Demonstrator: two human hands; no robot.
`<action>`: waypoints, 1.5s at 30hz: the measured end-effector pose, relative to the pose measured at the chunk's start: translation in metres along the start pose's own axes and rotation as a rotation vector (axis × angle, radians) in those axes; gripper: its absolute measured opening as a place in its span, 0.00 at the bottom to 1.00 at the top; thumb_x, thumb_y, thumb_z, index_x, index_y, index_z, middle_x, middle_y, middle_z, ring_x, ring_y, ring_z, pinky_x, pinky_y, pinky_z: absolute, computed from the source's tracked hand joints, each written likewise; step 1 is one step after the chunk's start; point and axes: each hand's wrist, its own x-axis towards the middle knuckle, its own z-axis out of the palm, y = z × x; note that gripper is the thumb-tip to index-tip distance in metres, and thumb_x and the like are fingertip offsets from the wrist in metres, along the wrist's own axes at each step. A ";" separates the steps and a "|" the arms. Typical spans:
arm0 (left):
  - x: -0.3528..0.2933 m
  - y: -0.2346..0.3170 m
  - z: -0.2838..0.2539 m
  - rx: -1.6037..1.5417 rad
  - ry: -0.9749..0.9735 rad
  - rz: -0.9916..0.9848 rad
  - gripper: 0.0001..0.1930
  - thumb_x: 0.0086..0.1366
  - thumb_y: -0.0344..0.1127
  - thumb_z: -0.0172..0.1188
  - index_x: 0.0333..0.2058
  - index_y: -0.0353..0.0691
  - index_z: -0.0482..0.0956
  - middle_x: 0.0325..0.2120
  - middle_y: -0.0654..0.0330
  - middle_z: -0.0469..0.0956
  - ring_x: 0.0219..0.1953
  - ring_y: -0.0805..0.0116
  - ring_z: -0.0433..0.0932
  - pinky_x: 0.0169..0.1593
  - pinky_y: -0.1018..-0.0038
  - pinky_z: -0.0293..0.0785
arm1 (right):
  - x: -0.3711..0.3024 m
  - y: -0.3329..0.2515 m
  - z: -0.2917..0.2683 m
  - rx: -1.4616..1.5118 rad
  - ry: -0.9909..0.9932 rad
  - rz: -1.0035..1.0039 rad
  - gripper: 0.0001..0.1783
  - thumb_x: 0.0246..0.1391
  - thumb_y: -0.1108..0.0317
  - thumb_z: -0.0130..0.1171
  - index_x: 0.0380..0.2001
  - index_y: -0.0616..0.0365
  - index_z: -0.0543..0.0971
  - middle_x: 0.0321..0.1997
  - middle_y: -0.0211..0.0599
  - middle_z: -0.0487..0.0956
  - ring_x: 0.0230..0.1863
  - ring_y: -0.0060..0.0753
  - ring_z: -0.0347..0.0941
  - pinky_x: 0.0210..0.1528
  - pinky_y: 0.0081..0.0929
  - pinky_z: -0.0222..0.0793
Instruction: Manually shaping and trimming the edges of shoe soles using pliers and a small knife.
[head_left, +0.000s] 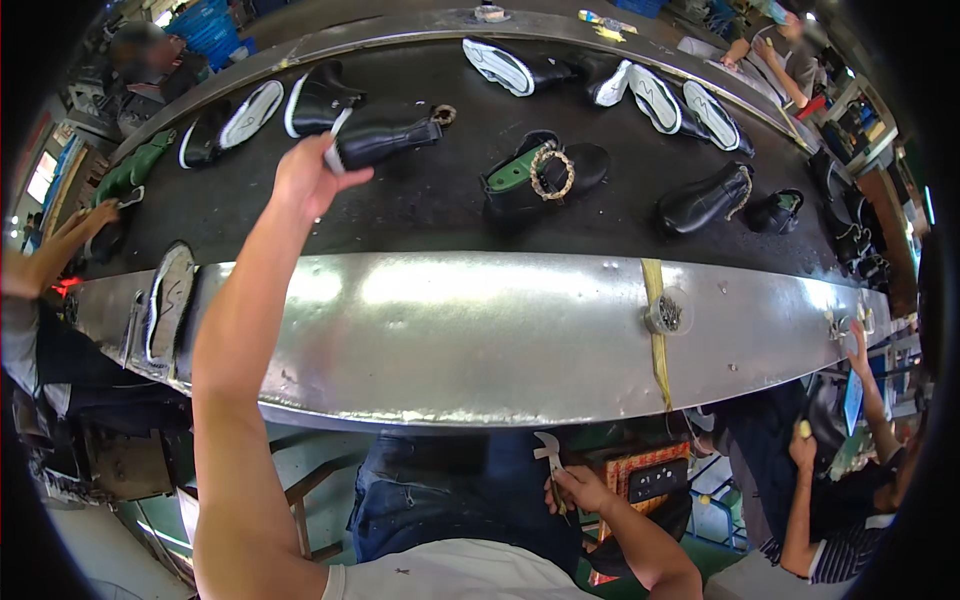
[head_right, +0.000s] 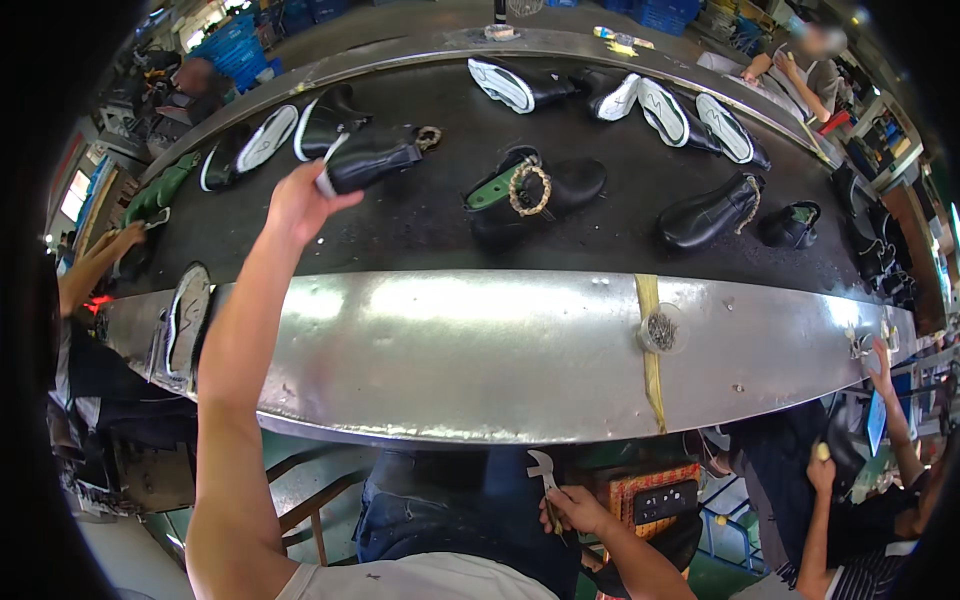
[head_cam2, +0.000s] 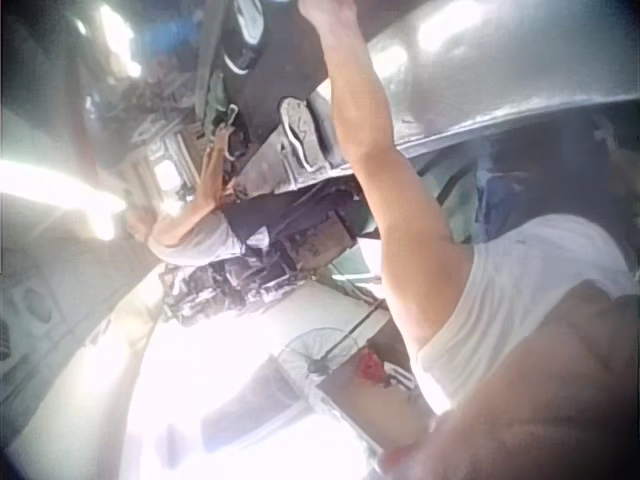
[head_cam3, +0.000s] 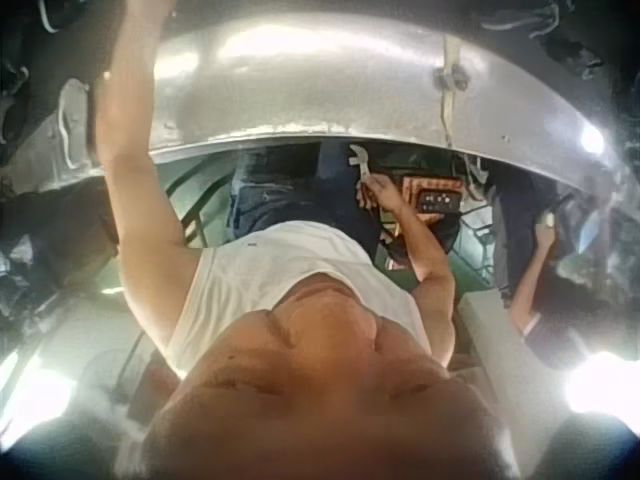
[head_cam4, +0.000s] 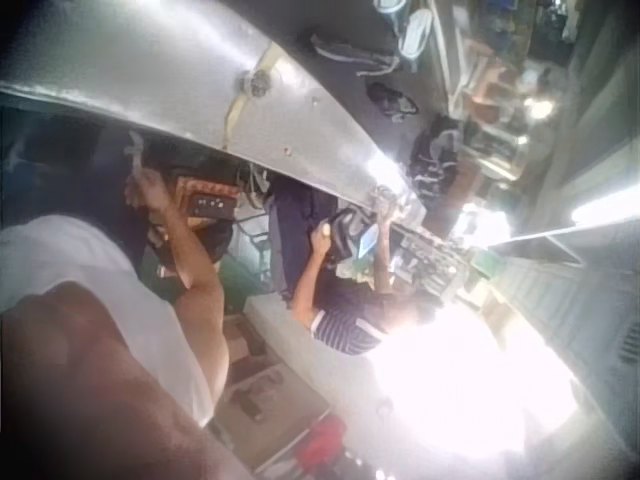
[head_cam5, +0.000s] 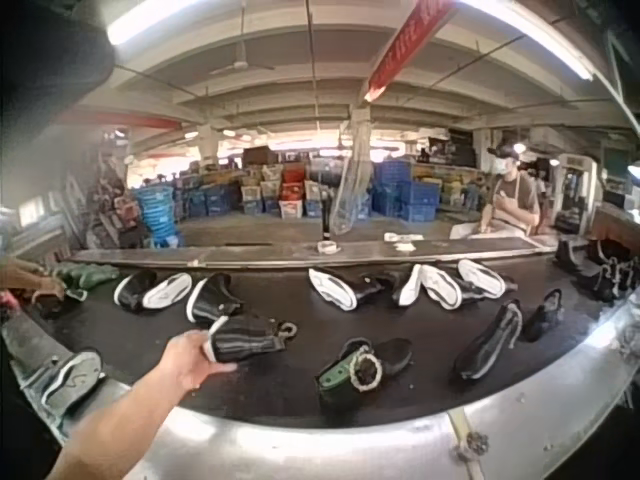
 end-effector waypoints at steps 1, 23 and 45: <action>-0.038 0.004 -0.006 -0.028 0.028 0.024 0.11 0.75 0.33 0.45 0.49 0.31 0.67 0.52 0.45 0.72 0.55 0.44 0.77 0.56 0.35 0.77 | 0.001 0.002 0.002 -0.007 0.008 -0.013 0.25 0.75 0.51 0.39 0.43 0.63 0.77 0.33 0.39 0.84 0.30 0.30 0.83 0.24 0.21 0.68; -0.307 -0.045 -0.033 1.215 -0.305 0.123 0.30 0.51 0.43 0.79 0.48 0.30 0.81 0.26 0.52 0.84 0.28 0.68 0.81 0.36 0.69 0.76 | -0.032 0.081 0.087 -0.037 0.116 -0.051 0.25 0.74 0.49 0.42 0.41 0.62 0.76 0.32 0.39 0.83 0.28 0.31 0.82 0.23 0.22 0.68; -0.471 -0.208 0.018 1.692 -0.842 -0.279 0.57 0.55 0.70 0.65 0.66 0.25 0.59 0.69 0.36 0.55 0.72 0.33 0.54 0.65 0.40 0.64 | -0.049 0.116 0.116 0.271 0.413 -0.085 0.28 0.74 0.46 0.38 0.43 0.61 0.75 0.31 0.38 0.81 0.26 0.34 0.80 0.26 0.27 0.71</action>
